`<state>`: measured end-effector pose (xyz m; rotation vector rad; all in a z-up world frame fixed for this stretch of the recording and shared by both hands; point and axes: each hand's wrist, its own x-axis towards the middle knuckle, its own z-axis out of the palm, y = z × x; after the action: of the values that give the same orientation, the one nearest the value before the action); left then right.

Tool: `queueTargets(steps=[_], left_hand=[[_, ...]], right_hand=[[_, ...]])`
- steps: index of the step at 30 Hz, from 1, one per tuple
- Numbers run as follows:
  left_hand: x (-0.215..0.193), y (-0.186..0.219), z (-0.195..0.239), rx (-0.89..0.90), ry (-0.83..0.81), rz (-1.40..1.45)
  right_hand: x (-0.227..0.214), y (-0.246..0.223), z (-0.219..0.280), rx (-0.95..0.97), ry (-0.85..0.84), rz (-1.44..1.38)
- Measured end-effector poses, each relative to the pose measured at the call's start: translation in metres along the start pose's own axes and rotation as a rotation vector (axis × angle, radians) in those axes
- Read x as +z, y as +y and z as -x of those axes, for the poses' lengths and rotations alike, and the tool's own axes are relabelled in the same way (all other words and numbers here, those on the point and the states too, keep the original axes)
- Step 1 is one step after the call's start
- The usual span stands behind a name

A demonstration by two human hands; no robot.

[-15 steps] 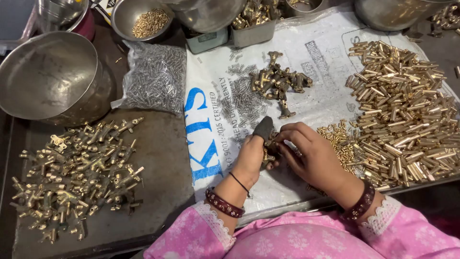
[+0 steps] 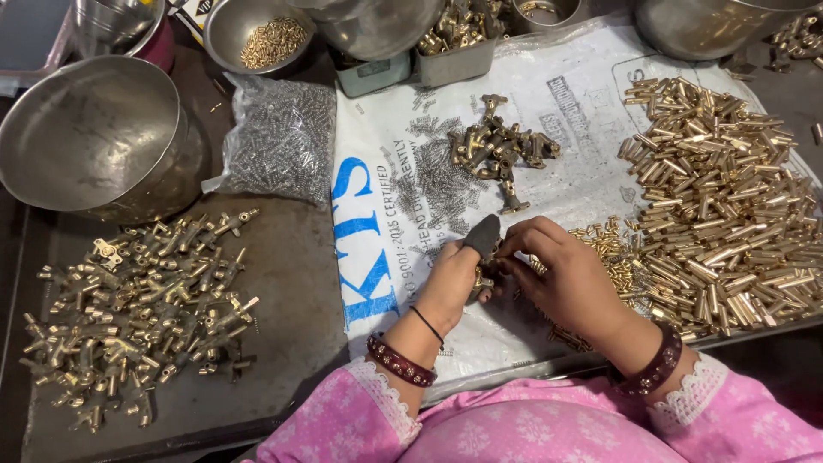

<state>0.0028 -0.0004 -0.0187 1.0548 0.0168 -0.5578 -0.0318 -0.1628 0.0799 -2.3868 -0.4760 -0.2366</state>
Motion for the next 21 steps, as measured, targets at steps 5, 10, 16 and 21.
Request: queueTargets(steps=[5,10,16,21], left_hand=[[0.013,0.026,0.012,-0.049,0.027,0.031],[0.002,0.026,0.008,0.050,0.011,0.026],[0.007,0.027,0.006,0.159,0.071,0.081],[0.009,0.028,0.008,0.091,0.167,0.055]], right_hand=[[-0.004,0.025,-0.011,0.130,-0.062,-0.167],[-0.026,0.085,-0.056,0.159,0.068,-0.205],[-0.011,0.105,-0.074,0.080,0.052,0.258],[0.000,0.106,-0.084,0.075,0.076,0.570]])
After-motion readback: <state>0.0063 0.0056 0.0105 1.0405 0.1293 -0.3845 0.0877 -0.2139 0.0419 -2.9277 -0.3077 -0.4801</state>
